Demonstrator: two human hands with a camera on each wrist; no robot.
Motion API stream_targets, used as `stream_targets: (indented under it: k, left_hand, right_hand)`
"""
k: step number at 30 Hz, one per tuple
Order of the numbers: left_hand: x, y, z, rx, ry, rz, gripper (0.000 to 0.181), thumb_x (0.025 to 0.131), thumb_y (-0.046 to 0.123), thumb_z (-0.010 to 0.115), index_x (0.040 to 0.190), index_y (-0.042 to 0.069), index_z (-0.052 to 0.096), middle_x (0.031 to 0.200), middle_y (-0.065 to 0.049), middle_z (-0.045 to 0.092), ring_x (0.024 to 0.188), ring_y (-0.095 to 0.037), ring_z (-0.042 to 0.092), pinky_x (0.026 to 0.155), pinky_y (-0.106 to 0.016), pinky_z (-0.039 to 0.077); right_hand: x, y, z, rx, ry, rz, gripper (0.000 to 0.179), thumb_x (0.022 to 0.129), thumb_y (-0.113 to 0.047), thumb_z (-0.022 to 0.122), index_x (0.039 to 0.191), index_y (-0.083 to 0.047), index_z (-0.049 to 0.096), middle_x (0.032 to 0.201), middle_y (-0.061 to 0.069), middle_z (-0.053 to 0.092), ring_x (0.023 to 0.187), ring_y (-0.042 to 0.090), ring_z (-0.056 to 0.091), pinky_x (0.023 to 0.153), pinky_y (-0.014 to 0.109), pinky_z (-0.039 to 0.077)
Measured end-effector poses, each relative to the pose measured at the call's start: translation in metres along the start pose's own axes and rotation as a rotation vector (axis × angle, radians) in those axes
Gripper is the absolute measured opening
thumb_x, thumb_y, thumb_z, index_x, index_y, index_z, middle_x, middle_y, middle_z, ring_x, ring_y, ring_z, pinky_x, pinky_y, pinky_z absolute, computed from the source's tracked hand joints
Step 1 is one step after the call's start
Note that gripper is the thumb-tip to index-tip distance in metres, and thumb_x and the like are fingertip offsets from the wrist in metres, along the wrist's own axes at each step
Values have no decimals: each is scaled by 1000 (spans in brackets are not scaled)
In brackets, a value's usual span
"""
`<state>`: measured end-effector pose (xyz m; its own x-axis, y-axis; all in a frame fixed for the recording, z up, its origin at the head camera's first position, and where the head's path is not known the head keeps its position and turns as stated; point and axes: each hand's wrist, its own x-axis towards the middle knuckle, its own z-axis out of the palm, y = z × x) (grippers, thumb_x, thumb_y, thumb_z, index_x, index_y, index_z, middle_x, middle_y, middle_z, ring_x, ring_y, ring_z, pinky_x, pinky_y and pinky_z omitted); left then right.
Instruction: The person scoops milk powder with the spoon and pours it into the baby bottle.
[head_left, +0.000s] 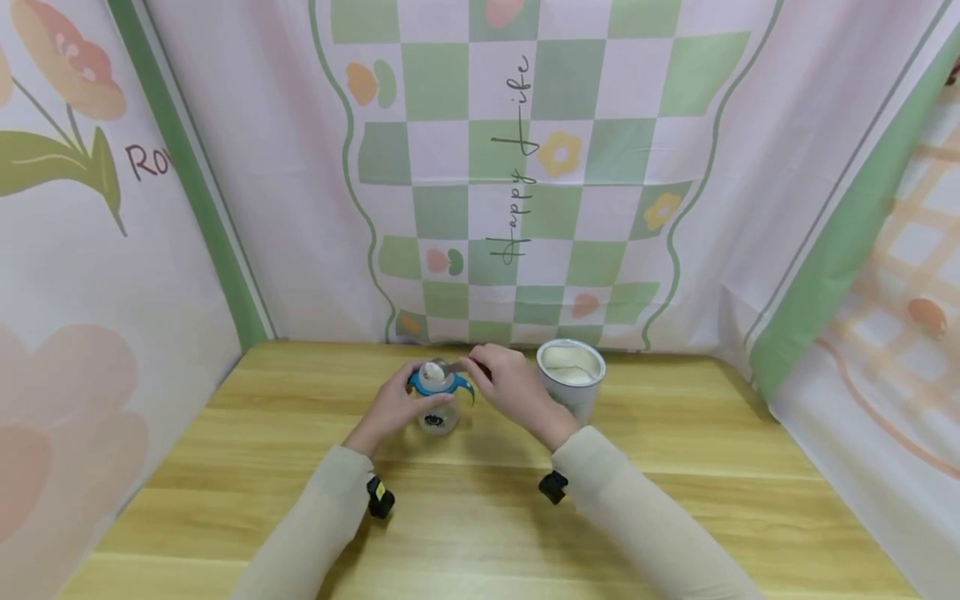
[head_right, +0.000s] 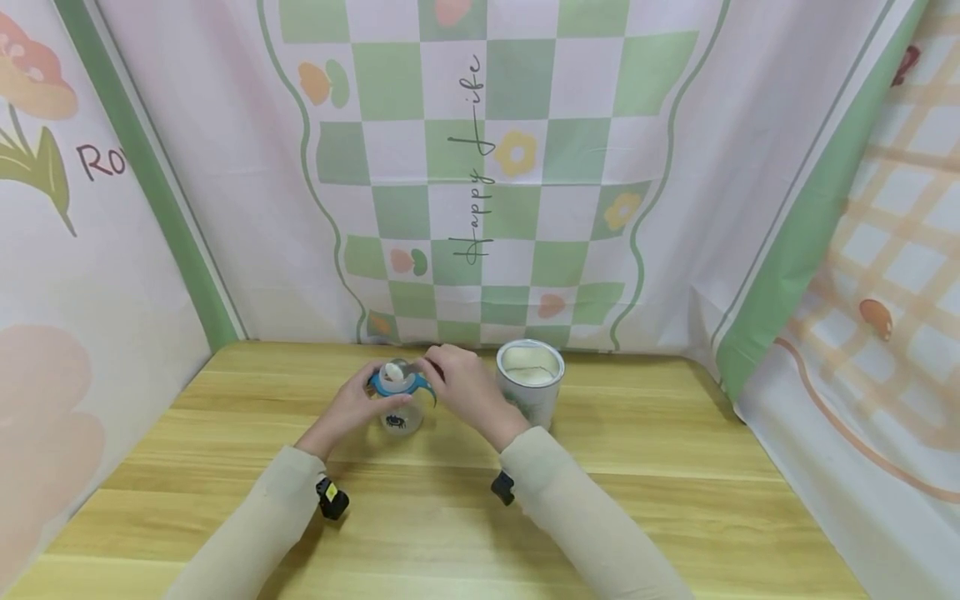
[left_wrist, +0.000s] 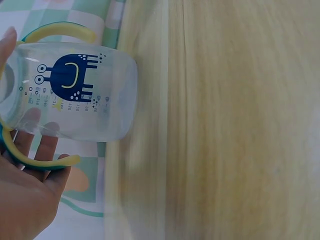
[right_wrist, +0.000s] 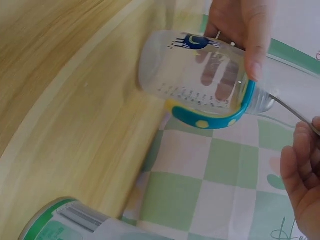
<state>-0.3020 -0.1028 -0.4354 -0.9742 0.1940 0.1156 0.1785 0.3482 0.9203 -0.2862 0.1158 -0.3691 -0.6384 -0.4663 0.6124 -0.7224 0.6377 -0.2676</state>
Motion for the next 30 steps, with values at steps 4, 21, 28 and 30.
stream_targets:
  k: [4,21,28,30]
  left_hand:
    - [1,0,0,8,0,9,80,79,49,84,144,19,49,138,-3,56,130,-28,49,107,-53,39]
    - [1,-3,0,-33,-4,-12,75,79,49,84,142,25,51,135,3,57,130,-24,48,109,-53,37]
    - [2,-3,0,-29,-8,-1,76,77,49,85,141,24,51,134,3,57,130,-25,49,110,-53,36]
    - [2,-4,0,-30,-11,0,77,77,49,85,141,24,51,134,3,57,130,-25,48,110,-53,36]
  right_hand:
    - [-2,0,2,-64,25,-72,12,99,-14,66,87,-11,68,73,-5,54,60,8,47,52,24,42]
    - [-11,7,5,-194,80,-293,10,93,-14,74,85,-11,69,72,-4,55,57,6,49,51,19,43]
    - [-11,8,2,-277,98,-413,13,87,-14,80,86,-11,67,70,-3,51,55,6,47,48,18,42]
    - [-11,9,2,-303,102,-440,15,86,-14,81,85,-10,67,70,-2,51,54,7,47,47,18,42]
